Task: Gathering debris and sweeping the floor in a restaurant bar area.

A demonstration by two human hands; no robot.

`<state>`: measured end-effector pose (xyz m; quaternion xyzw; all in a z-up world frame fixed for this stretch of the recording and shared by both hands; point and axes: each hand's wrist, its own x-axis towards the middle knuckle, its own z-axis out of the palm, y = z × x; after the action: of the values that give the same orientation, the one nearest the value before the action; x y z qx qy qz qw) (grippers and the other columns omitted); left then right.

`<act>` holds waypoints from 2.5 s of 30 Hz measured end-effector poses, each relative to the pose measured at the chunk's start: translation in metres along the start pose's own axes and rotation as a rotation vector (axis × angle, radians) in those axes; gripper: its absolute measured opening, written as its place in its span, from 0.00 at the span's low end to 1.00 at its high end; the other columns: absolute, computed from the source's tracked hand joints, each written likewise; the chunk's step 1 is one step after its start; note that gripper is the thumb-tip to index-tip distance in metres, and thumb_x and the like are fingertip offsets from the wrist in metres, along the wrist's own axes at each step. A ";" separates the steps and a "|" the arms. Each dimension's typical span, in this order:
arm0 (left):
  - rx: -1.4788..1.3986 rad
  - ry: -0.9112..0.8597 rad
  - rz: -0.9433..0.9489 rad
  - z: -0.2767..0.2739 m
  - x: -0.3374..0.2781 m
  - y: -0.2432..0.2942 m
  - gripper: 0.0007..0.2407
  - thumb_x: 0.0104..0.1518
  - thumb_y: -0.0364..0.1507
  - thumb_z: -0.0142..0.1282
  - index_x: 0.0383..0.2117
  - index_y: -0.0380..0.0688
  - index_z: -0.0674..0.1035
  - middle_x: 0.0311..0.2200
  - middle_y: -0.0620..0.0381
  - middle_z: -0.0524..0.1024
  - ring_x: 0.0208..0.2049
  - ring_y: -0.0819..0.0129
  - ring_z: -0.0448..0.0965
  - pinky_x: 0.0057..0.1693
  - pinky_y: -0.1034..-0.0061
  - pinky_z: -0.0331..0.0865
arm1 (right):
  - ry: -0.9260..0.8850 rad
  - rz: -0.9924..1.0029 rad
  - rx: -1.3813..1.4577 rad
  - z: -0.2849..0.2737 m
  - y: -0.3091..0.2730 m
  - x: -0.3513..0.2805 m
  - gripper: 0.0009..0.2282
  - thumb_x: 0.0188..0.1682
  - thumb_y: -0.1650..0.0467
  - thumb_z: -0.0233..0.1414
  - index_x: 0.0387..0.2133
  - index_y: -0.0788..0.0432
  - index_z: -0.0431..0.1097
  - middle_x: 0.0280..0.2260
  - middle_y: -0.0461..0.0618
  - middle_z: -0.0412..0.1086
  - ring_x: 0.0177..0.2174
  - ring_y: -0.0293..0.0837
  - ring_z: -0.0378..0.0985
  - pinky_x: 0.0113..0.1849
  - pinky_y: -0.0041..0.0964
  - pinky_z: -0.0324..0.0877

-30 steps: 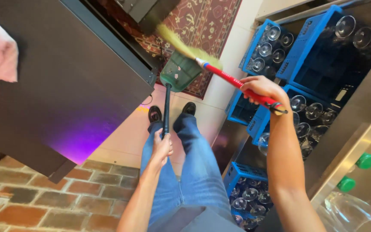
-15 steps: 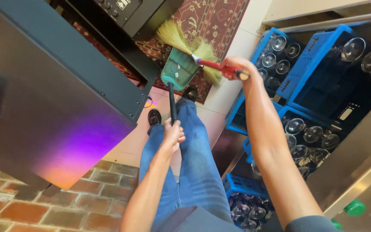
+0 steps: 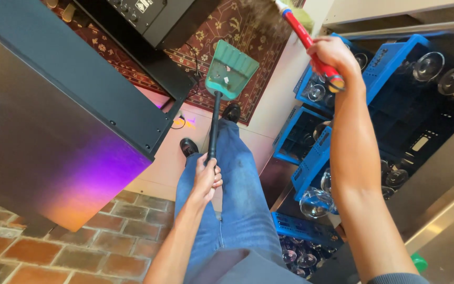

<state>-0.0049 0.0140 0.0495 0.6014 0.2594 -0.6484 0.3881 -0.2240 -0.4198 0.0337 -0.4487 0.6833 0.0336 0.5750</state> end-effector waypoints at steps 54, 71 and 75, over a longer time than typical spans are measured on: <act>0.203 -0.324 0.065 0.281 -0.002 0.275 0.04 0.58 0.25 0.46 0.26 0.47 0.66 0.17 0.61 0.62 0.11 0.78 0.55 0.18 0.80 0.46 | -0.007 0.025 0.607 -0.133 -0.109 -0.158 0.29 0.42 0.74 0.55 0.62 0.56 0.58 0.23 0.52 0.67 0.15 0.42 0.68 0.17 0.35 0.65; -0.078 -0.186 0.286 0.481 0.033 0.488 0.05 0.55 0.22 0.48 0.23 0.45 0.66 0.16 0.63 0.60 0.11 0.79 0.54 0.19 0.78 0.47 | -0.159 -0.015 0.285 -0.262 -0.382 0.013 0.27 0.44 0.74 0.54 0.60 0.60 0.61 0.23 0.52 0.67 0.16 0.41 0.68 0.18 0.35 0.65; -0.209 -0.171 0.323 0.500 0.037 0.531 0.05 0.54 0.23 0.47 0.22 0.46 0.65 0.16 0.63 0.59 0.11 0.79 0.54 0.19 0.79 0.47 | -0.212 -0.038 0.179 -0.272 -0.457 0.038 0.27 0.44 0.73 0.53 0.61 0.62 0.61 0.24 0.52 0.67 0.17 0.41 0.68 0.19 0.34 0.65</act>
<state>0.1395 -0.6938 0.1535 0.5342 0.1917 -0.5960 0.5680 -0.1287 -0.8662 0.3092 -0.4023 0.6102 0.0087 0.6824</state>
